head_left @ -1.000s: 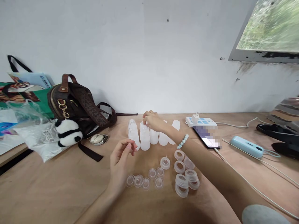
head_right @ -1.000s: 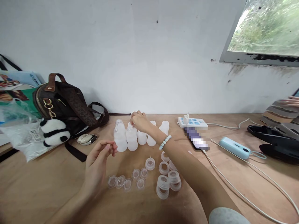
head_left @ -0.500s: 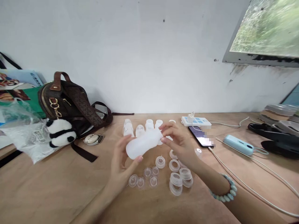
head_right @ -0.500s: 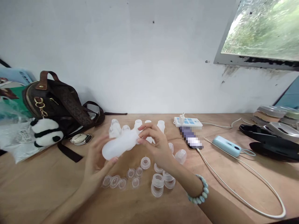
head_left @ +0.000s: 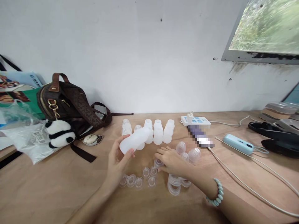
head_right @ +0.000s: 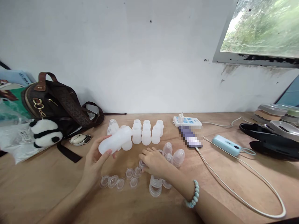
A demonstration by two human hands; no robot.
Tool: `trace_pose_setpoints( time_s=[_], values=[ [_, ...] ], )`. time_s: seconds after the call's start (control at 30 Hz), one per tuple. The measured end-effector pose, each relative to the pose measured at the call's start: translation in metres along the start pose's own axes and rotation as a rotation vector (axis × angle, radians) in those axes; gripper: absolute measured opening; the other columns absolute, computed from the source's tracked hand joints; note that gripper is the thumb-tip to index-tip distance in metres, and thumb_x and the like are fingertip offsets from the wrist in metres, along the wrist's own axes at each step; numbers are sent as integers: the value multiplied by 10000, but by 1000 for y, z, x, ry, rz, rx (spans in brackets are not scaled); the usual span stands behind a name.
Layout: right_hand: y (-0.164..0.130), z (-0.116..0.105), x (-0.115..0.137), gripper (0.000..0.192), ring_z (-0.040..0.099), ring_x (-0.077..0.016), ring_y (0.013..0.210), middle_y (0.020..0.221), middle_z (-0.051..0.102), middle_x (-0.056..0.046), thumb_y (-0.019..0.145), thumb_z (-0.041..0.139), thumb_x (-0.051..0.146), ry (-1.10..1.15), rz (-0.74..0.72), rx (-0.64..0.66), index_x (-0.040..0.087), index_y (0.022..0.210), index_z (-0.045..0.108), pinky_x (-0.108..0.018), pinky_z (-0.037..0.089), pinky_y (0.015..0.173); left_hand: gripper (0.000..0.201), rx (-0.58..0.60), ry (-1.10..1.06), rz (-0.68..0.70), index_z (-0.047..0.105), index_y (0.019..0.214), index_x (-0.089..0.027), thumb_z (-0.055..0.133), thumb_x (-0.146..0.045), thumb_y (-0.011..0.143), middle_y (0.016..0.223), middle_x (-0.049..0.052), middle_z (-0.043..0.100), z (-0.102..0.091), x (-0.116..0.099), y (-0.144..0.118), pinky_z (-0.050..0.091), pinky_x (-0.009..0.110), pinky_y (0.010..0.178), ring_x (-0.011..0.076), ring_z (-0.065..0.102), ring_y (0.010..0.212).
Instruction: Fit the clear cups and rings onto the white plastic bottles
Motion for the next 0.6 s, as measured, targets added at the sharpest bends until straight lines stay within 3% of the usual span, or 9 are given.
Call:
trace_pose_setpoints(
  time_s=[0.1,0.23,0.3,0.6],
  values=[
    [-2,-19,-7,250,620,-262,978,1033,663,-89,801,748,213,180,18,-149,173,1019,632,-402,490,847,400,21,-9,-27,586,1137,-184,686,-358,791,980,36,624,4,0,-1,518,264,611,144,584,689],
    [-20,-66,-32,284,627,-210,974,1085,655,-59,836,687,195,601,42,-581,238,1102,598,-353,534,805,376,85,-18,-88,606,1088,-165,679,-359,774,883,24,631,11,4,-1,520,260,578,137,577,633],
    [-29,-78,-40,297,624,-213,1027,1102,657,-53,829,691,206,711,48,-715,255,1108,601,-346,541,820,376,130,-39,-133,606,1076,-160,674,-368,770,844,19,635,16,9,-1,515,253,549,134,579,604],
    [-38,-92,-6,276,639,-226,1099,1128,697,-66,861,698,271,643,-189,-769,262,1127,624,-395,535,918,386,263,-195,-367,621,984,-131,654,-421,730,687,2,613,35,36,-9,410,214,430,100,503,471]
  ],
)
Point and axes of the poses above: each hand's wrist, its own y-axis towards the middle knuckle, its own z-axis out of the palm, x = y × z, the point moved 10 cm from there along y, towards the middle knuckle
